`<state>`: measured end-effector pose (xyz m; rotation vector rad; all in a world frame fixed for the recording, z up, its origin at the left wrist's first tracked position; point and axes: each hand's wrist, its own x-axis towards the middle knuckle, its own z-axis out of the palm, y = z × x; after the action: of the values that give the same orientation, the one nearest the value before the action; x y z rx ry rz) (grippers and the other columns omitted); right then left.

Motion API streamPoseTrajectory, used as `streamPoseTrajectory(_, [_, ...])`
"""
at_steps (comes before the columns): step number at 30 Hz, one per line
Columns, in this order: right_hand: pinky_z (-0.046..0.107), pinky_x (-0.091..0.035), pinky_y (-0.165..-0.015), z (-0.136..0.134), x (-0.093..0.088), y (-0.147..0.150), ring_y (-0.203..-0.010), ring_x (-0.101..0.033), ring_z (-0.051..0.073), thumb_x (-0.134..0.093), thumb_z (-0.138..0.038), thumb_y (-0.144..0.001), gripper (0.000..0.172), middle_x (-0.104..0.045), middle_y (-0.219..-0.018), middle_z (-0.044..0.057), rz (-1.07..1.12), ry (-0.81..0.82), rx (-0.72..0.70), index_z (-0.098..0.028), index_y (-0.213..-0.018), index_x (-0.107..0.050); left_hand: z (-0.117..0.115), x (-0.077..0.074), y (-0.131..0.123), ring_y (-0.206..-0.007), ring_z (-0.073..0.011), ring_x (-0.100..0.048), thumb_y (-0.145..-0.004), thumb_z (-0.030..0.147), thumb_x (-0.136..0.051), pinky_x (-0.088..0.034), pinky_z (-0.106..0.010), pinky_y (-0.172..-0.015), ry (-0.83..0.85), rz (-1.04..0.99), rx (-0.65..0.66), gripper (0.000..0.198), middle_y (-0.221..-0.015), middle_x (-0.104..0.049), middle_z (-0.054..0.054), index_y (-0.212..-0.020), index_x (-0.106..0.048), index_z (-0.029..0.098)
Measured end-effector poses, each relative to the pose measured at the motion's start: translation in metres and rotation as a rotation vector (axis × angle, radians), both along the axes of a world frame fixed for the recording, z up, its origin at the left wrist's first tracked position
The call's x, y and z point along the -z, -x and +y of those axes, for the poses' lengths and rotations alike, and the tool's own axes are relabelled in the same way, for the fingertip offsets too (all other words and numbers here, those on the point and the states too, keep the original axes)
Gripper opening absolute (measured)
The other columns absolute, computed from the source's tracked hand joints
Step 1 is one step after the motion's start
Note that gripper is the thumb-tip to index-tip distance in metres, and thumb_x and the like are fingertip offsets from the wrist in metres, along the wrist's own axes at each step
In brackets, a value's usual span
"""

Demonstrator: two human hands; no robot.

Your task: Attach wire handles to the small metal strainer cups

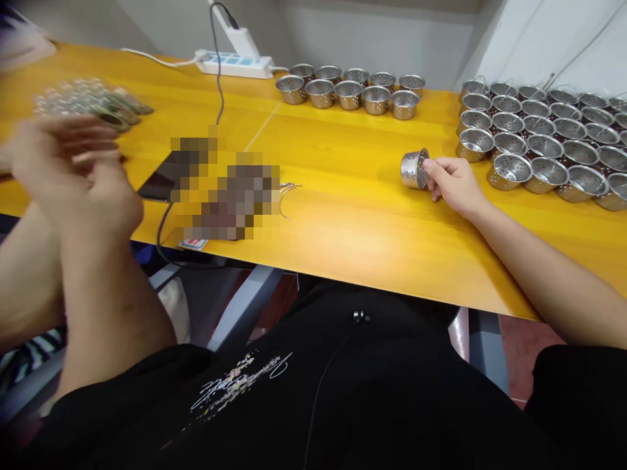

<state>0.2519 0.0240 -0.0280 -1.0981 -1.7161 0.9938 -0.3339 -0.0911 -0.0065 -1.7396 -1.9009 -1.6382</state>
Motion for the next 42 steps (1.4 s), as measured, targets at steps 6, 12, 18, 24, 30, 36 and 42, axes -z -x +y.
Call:
streamPoseTrajectory(6, [0.04, -0.045, -0.056, -0.009, -0.006, 0.003, -0.054, -0.053, 0.021, -0.088, -0.115, -0.081, 0.092, -0.056, -0.057, 0.003, -0.047, -0.025, -0.016, -0.029, -0.06, -0.062, 0.021, -0.064, -0.21, -0.152, -0.0374, -0.077, -0.103, 0.038, -0.077, -0.067, -0.058, -0.126, 0.175, 0.133, 0.696, 0.057, -0.175, -0.075, -0.007, -0.16, -0.075, 0.033])
streamPoseTrajectory(12, [0.04, -0.039, -0.06, -0.014, -0.008, 0.003, -0.055, -0.049, 0.02, -0.089, -0.11, -0.086, 0.09, -0.057, -0.056, 0.004, -0.056, -0.048, -0.07, -0.029, -0.059, -0.063, 0.111, -0.013, -0.333, -0.187, -0.0482, -0.043, -0.081, 0.039, -0.102, -0.043, -0.065, -0.152, 0.356, 0.211, 1.03, 0.121, -0.199, -0.048, -0.014, -0.189, -0.046, 0.036])
streamPoseTrajectory(18, [0.039, -0.032, -0.059, -0.011, -0.003, -0.002, -0.057, -0.044, 0.019, -0.089, -0.101, -0.095, 0.084, -0.054, -0.057, 0.003, -0.119, -0.083, -0.067, -0.027, -0.061, -0.066, 0.133, 0.029, -0.371, -0.168, -0.0432, -0.064, -0.093, 0.032, -0.082, -0.052, -0.059, -0.145, 0.389, 0.176, 1.128, 0.09, -0.183, -0.064, -0.021, -0.179, -0.057, 0.023])
streamPoseTrajectory(24, [0.04, -0.03, -0.063, -0.008, 0.0, -0.004, -0.058, -0.041, 0.018, -0.085, -0.107, -0.094, 0.09, -0.05, -0.056, 0.002, -0.142, -0.099, -0.076, -0.027, -0.06, -0.06, 0.126, 0.034, -0.36, -0.163, -0.042, -0.067, -0.092, 0.03, -0.085, -0.052, -0.06, -0.145, 0.329, 0.155, 1.141, 0.085, -0.177, -0.068, -0.02, -0.174, -0.064, 0.024])
streamPoseTrajectory(30, [0.04, -0.027, -0.063, -0.007, -0.001, -0.004, -0.058, -0.038, 0.017, -0.085, -0.114, -0.085, 0.097, -0.047, -0.057, 0.001, -0.151, -0.07, -0.075, -0.026, -0.058, -0.058, 0.125, 0.038, -0.36, -0.159, -0.0378, -0.068, -0.092, 0.028, -0.081, -0.055, -0.056, -0.143, 0.299, 0.167, 1.155, 0.077, -0.172, -0.071, -0.018, -0.168, -0.066, 0.024])
streamPoseTrajectory(36, [0.039, -0.026, -0.061, -0.007, -0.005, -0.003, -0.058, -0.036, 0.017, -0.092, -0.092, -0.095, 0.083, -0.045, -0.058, 0.0, -0.172, -0.022, -0.064, -0.025, -0.059, -0.061, 0.12, 0.037, -0.363, -0.162, -0.0365, -0.066, -0.092, 0.022, -0.077, -0.054, -0.052, -0.143, 0.303, 0.177, 1.141, 0.079, -0.171, -0.07, -0.019, -0.17, -0.063, 0.022])
streamPoseTrajectory(42, [0.038, -0.027, -0.062, -0.006, -0.006, -0.003, -0.059, -0.036, 0.017, -0.091, -0.082, -0.096, 0.08, -0.044, -0.056, 0.001, -0.184, -0.013, -0.052, -0.025, -0.053, -0.054, 0.119, 0.034, -0.362, -0.159, -0.037, -0.067, -0.091, 0.023, -0.077, -0.055, -0.055, -0.141, 0.312, 0.192, 1.137, 0.073, -0.167, -0.073, -0.017, -0.163, -0.066, 0.025])
